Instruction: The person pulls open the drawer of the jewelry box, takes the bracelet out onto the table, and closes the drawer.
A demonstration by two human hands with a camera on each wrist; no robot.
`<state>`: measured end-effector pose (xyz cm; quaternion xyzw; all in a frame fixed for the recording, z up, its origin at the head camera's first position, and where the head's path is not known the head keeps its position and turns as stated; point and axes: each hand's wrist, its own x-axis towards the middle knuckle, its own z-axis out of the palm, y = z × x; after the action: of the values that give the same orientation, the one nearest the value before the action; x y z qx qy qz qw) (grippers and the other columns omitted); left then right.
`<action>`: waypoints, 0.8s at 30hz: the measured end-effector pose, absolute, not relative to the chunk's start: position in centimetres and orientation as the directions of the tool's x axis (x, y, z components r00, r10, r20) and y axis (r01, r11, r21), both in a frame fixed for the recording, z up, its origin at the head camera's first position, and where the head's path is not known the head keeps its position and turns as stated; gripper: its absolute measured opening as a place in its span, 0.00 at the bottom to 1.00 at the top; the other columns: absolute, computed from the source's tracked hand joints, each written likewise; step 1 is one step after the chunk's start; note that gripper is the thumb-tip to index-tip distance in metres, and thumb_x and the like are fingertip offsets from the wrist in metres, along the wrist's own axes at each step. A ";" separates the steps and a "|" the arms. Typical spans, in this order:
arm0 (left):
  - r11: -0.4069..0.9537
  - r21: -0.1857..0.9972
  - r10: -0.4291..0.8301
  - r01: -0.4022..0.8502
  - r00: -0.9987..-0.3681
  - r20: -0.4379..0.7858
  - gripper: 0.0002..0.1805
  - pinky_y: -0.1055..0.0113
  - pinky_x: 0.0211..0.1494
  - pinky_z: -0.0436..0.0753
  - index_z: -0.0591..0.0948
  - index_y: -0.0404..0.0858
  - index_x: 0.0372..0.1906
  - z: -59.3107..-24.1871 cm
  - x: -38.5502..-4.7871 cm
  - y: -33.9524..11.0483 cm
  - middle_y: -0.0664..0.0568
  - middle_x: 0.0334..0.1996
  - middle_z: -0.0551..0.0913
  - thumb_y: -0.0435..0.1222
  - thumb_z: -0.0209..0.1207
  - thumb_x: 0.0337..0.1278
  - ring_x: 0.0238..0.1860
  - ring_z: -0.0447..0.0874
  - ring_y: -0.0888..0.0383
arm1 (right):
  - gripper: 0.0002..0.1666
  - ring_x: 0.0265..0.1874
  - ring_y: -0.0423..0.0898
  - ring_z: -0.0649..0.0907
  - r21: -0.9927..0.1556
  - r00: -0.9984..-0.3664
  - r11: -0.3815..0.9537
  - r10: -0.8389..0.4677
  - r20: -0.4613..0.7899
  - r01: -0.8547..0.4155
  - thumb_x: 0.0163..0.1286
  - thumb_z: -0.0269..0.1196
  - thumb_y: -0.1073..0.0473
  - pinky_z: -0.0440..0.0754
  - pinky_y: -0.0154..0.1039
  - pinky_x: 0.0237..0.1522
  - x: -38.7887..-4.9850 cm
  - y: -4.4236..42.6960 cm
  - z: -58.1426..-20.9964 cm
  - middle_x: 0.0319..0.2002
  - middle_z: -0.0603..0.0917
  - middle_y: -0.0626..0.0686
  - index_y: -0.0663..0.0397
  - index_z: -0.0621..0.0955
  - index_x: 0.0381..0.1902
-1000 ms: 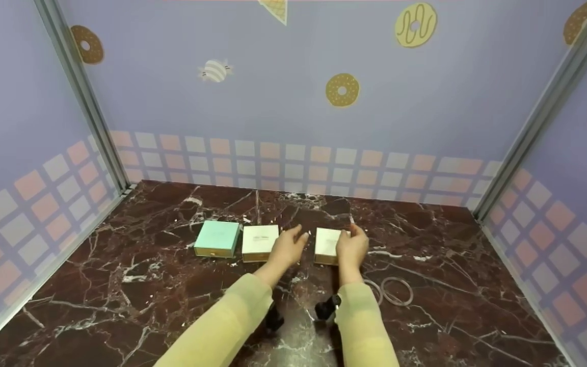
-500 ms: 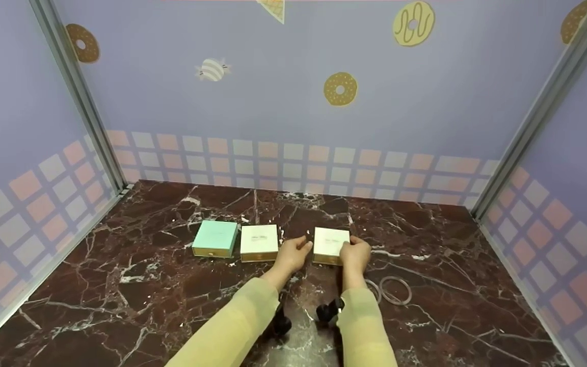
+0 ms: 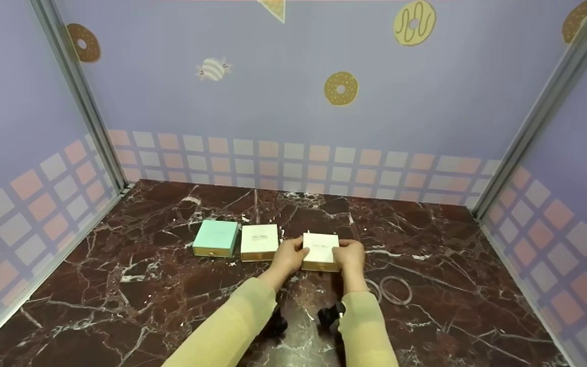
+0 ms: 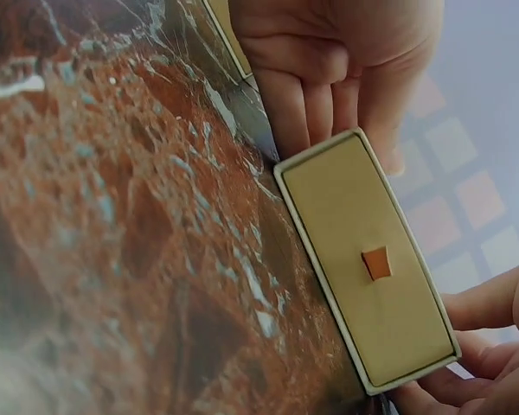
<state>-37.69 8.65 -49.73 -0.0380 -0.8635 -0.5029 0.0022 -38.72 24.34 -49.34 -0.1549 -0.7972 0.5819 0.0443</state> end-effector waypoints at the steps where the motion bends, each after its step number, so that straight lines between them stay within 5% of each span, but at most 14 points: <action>1: 0.494 0.867 0.063 0.063 -0.997 0.037 0.27 0.50 0.74 0.78 0.71 0.29 0.72 -49.7 -37.7 8.6 0.37 0.71 0.75 0.35 0.58 0.74 0.73 0.73 0.40 | 0.25 0.32 0.44 0.83 -0.942 -0.950 0.272 0.291 -0.113 0.196 0.67 0.59 0.72 0.82 0.28 0.31 -38.6 24.3 -49.3 0.56 0.79 0.79 0.83 0.75 0.61; 17: 0.551 0.834 0.075 0.037 -0.997 -0.005 0.28 0.50 0.76 0.74 0.71 0.28 0.73 -49.1 -36.2 7.7 0.37 0.73 0.73 0.33 0.58 0.73 0.74 0.71 0.40 | 0.25 0.29 0.43 0.82 -0.928 -0.968 0.300 0.182 -0.173 0.222 0.68 0.60 0.73 0.84 0.31 0.29 -37.0 24.1 -49.0 0.42 0.80 0.64 0.84 0.73 0.60; 24: 0.563 0.825 0.075 0.045 -0.997 0.003 0.28 0.49 0.74 0.77 0.70 0.28 0.73 -49.0 -35.0 6.6 0.36 0.72 0.73 0.33 0.58 0.73 0.73 0.72 0.40 | 0.22 0.32 0.44 0.82 -0.905 -0.978 0.376 0.131 -0.161 0.200 0.68 0.61 0.72 0.84 0.31 0.29 -35.9 23.5 -48.6 0.46 0.79 0.68 0.82 0.72 0.58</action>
<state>-34.97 6.60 -49.03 -0.0340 -0.8838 -0.4664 -0.0161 -35.93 23.53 -48.64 -0.0998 -0.8289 0.5496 -0.0311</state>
